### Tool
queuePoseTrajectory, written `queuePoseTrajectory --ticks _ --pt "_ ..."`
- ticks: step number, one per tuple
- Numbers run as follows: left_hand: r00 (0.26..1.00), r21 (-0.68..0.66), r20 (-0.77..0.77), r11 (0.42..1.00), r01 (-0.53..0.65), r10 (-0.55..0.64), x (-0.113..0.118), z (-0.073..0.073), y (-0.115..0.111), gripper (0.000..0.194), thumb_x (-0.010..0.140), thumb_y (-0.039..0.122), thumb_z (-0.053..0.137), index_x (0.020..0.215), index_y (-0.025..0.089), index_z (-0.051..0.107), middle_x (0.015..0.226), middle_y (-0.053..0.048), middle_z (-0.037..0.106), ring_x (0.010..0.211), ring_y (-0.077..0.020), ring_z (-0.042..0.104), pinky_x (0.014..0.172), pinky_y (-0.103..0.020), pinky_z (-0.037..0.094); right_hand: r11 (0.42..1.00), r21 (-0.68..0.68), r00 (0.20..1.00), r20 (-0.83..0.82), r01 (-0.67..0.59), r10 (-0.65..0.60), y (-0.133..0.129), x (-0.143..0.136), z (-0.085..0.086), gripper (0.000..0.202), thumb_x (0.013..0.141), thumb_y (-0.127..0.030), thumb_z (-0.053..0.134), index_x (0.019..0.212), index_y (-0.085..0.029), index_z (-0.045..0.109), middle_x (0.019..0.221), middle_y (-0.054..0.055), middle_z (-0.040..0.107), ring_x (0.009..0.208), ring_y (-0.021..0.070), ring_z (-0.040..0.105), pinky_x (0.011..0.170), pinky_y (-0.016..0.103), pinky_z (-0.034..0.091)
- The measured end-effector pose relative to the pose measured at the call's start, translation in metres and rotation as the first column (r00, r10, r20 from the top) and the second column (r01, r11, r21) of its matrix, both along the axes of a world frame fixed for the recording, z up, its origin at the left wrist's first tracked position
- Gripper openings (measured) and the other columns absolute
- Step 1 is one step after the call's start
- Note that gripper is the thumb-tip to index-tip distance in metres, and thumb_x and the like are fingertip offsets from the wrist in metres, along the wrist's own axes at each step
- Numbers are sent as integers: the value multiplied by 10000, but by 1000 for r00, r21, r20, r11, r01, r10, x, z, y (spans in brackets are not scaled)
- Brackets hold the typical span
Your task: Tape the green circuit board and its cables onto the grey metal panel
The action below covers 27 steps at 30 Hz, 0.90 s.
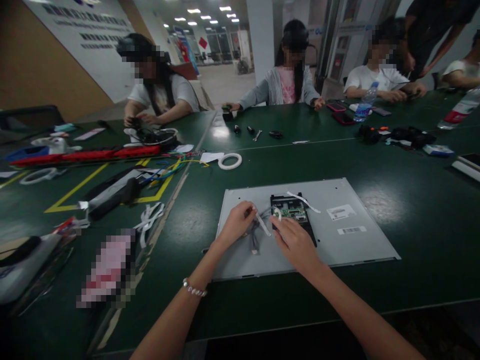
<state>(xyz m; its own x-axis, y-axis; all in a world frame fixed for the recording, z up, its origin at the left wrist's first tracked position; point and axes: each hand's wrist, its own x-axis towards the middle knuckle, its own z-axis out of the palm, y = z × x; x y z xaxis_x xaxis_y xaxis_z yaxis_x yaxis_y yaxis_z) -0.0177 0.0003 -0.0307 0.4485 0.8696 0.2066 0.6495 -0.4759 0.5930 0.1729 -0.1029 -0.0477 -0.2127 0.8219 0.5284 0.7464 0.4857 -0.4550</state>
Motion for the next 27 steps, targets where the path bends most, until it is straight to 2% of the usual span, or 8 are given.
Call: queuePoseTrajectory --ticks 5,10,15,21,24,27 --pt "998 28 -19 998 63 -62 3 -1 5 133 867 191 459 770 168 548 765 -10 528 734 -147 517 707 -270 405 996 3 988 126 -94 93 0 -6 2 405 924 -149 379 1293 -162 546 1221 81 596 1208 192 489 1025 390 433" --pt "998 83 -52 996 44 -39 6 -6 8 133 870 193 464 771 168 549 757 -5 515 719 -144 507 696 -268 394 988 8 954 261 -156 149 -2 -11 1 396 901 -133 399 1260 -104 565 1239 109 583 1221 195 480 1063 393 398" --pt "998 79 -62 997 23 -18 8 -8 8 146 878 179 443 822 165 577 788 -18 531 745 -151 521 706 -274 406 987 42 930 344 -154 130 -2 -16 1 385 909 -164 423 1264 -113 564 1219 108 597 1242 197 464 1128 438 294" --pt "996 110 -88 994 -3 13 10 -9 6 124 865 156 453 823 168 569 827 -35 525 794 -164 526 744 -289 424 991 4 908 400 -137 124 -3 -18 4 381 941 -201 388 1278 -113 541 1249 108 577 1315 218 372 1148 534 141" --pt "993 129 -104 991 -46 60 12 -11 5 48 829 156 514 839 172 558 860 -42 524 857 -183 528 799 -313 428 990 -16 907 400 -139 134 -4 -18 2 386 946 -199 376 1290 -109 526 1257 105 572 1322 210 361 1152 519 131" --pt "987 159 -86 980 -120 135 12 -11 2 159 794 173 575 948 164 537 941 -60 525 921 -204 521 840 -339 428 990 -25 912 388 -138 137 -4 -17 -1 392 940 -200 389 1301 -115 515 1261 103 569 1321 208 363 1149 511 148"
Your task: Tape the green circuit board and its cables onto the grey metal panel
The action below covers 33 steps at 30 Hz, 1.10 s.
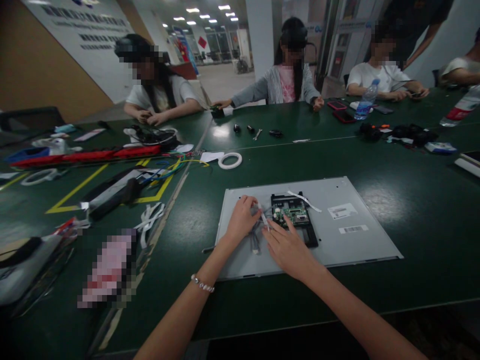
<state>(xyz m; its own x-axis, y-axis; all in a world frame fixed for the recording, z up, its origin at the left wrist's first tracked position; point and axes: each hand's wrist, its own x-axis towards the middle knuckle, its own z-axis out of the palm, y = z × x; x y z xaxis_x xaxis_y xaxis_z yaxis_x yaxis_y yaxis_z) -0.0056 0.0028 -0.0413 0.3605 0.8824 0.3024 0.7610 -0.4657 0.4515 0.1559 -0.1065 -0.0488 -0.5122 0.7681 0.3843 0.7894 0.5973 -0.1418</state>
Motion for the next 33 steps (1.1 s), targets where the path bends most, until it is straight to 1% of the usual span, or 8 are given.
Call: queuePoseTrajectory --ticks 3,5,8,10,15,23,27,33 --pt "999 51 25 998 -42 41 -2 6 -4 272 786 151 572 1050 157 504 1034 -84 527 990 -218 505 877 -356 420 1000 0 1000 -10 0 0 0 1 -1 394 933 -187 394 1304 -117 509 1278 102 557 1331 205 346 1145 508 161" --pt "1000 61 5 998 26 -26 -3 10 -7 235 799 119 542 1027 171 525 1031 -75 548 1006 -213 507 895 -351 411 1000 -1 1000 -12 -1 1 0 1 -1 389 935 -180 384 1296 -115 514 1276 104 558 1336 201 337 1143 503 166" --pt "984 9 -65 986 168 -167 -5 11 -10 150 831 121 513 941 193 586 977 -54 593 967 -203 537 876 -336 418 1000 -6 1000 -5 2 -2 0 0 -1 385 944 -185 368 1291 -105 515 1263 111 565 1336 198 335 1142 490 176" --pt "977 -32 -88 980 194 -196 -4 8 -10 143 842 137 514 928 197 611 968 -53 611 944 -200 556 854 -329 429 1000 -6 1000 1 7 -7 0 0 0 385 948 -190 364 1291 -98 513 1263 114 564 1340 199 329 1143 483 178" --pt "986 -34 -65 988 152 -154 -2 3 -10 129 837 160 540 927 191 628 977 -52 622 935 -191 575 848 -314 446 1000 3 1000 14 8 -8 -3 1 0 375 937 -168 377 1271 -85 528 1248 111 572 1331 190 341 1151 460 181" --pt "993 -12 -88 997 75 -76 1 9 -17 174 814 165 581 978 205 622 1064 -46 634 1016 -207 574 899 -340 450 1000 28 999 52 0 -2 -16 3 0 362 914 -136 412 1239 -77 561 1240 116 580 1275 201 420 1156 445 201" --pt "993 -30 -95 998 61 -63 1 11 -24 242 829 166 567 1063 212 610 1139 -50 640 1075 -214 575 950 -364 433 999 37 998 57 10 -12 -23 5 0 372 917 -136 413 1256 -72 552 1238 125 581 1264 211 436 1132 444 263" --pt "988 -49 -136 996 71 -77 1 10 -34 337 867 162 512 1196 215 564 1242 -74 615 1210 -220 519 1007 -389 396 1000 15 1000 -18 10 -10 -30 10 1 388 922 -141 396 1282 -99 532 1278 100 557 1287 201 410 1118 441 304"
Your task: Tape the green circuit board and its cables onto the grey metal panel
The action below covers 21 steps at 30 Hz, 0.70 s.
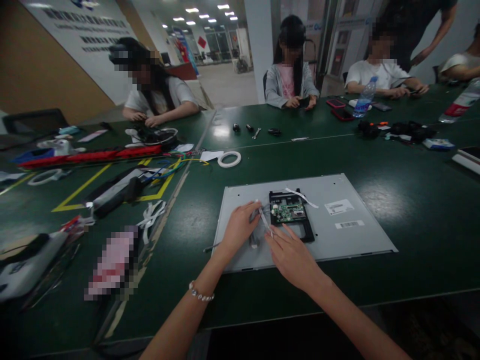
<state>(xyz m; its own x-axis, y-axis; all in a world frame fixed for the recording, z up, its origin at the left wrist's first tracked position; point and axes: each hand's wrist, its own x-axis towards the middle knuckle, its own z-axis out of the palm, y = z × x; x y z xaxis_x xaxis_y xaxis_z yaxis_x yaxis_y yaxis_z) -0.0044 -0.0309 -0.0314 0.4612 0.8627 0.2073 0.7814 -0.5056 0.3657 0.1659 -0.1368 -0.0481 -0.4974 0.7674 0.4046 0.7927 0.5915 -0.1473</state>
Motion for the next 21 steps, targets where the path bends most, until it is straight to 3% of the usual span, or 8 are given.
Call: queuePoseTrajectory --ticks 7,13,18,21 --pt "1000 -5 -27 1000 -3 3 3 1 1 356 883 153 469 1226 222 535 1296 -62 582 1256 -215 481 1023 -402 376 993 -8 982 -151 117 -117 -19 24 -5 455 921 -146 391 1374 -142 435 1320 84 525 1289 201 414 1077 452 371" --pt "998 4 -61 999 -33 33 6 -10 -1 499 889 301 516 1358 188 387 1378 -95 503 1324 -240 394 1083 -454 288 966 -54 927 -270 255 -260 -32 41 -19 413 939 -211 410 1348 -188 467 1318 63 529 1243 205 470 1064 441 383" --pt "994 -53 -106 998 -45 39 5 -11 -2 644 879 392 522 1430 171 270 1443 -102 425 1379 -269 294 1105 -482 230 934 -154 833 -421 323 -358 -35 40 -12 391 946 -236 414 1325 -199 501 1283 52 559 1182 176 520 1015 355 423" --pt "992 -95 -124 995 -31 19 5 -8 -2 708 859 429 536 1445 163 239 1472 -105 379 1394 -275 260 1115 -487 208 896 -234 712 -545 377 -442 -37 42 -5 360 947 -260 417 1279 -217 547 1227 39 596 1122 163 558 947 302 456"
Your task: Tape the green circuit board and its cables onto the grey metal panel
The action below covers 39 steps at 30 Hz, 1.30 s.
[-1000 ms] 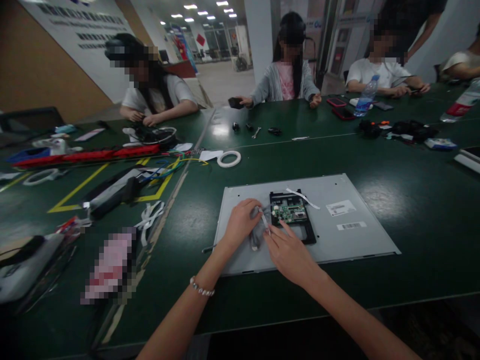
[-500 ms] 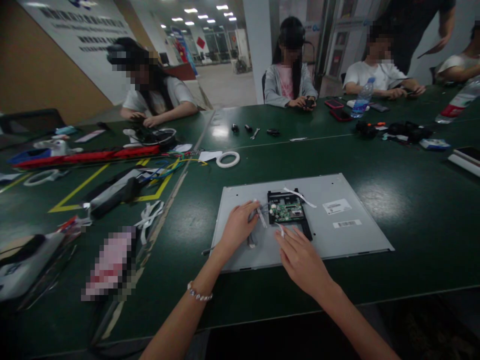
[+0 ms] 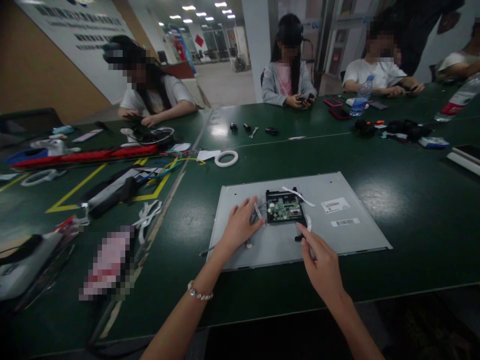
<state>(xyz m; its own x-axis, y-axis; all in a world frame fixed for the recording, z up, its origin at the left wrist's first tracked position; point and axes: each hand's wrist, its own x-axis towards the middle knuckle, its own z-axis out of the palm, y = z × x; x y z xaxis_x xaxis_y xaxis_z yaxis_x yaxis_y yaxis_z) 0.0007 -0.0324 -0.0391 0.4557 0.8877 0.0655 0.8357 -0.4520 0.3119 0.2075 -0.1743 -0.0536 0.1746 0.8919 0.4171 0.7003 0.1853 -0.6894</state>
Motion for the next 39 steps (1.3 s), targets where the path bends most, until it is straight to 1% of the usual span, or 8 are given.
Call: queuePoseTrajectory --ticks 8,11,14,17,19,25,30,39 --pt "997 -130 -3 989 76 -78 -5 9 0 896 773 518 613 1474 187 165 1525 -141 252 1426 -312 141 1120 -550 127 983 -141 907 -388 115 -162 -4 13 1 356 944 -358 407 1203 -206 598 743 9 620 641 117 550 642 238 455" --pt "994 -168 53 981 102 -94 -8 15 2 933 754 502 642 1480 194 143 1543 -152 187 1428 -322 121 1118 -557 139 989 -147 878 -468 35 -100 -3 11 0 364 945 -377 393 1213 -198 563 832 28 634 542 90 467 542 225 415" --pt "967 -118 247 989 88 -56 -3 25 -2 776 828 421 583 1461 181 205 1534 -152 220 1418 -267 197 1121 -468 229 982 -145 829 -559 -121 20 -2 7 -1 414 943 -389 394 1318 -214 413 1049 75 639 459 63 389 441 215 359" --pt "879 -129 472 982 135 -59 11 38 -19 507 913 328 464 1387 188 352 1410 -124 448 1269 -197 459 1012 -356 408 950 -165 821 -556 -264 131 -4 2 0 515 943 -373 405 1407 -224 236 1064 81 645 453 67 402 430 201 360" --pt "841 -182 525 947 263 -132 21 45 -35 398 921 328 456 1298 203 469 1309 -99 546 1132 -183 561 886 -307 486 918 -186 837 -503 -350 217 -5 1 0 488 948 -358 401 1389 -210 253 1038 77 654 528 83 494 508 203 429" --pt "852 -311 463 856 414 -244 38 59 -73 283 929 355 449 936 174 666 874 -36 679 806 -155 615 727 -251 470 856 -225 840 -416 -466 348 -5 6 6 247 950 -376 410 1084 -190 500 1022 74 651 894 154 636 806 278 502" --pt "848 -256 502 907 333 -170 43 60 -85 228 871 364 561 947 173 658 920 -50 661 835 -167 592 724 -248 446 832 -277 840 -414 -482 349 -6 17 20 236 942 -386 437 1028 -193 542 1029 60 650 931 162 633 782 256 503" --pt "796 -266 600 918 296 -83 52 45 -88 187 877 204 514 924 192 694 855 -36 690 778 -149 612 713 -241 460 823 -349 817 -533 -447 218 -11 21 28 369 909 -418 484 1201 -193 457 868 41 674 461 78 494 457 209 422"
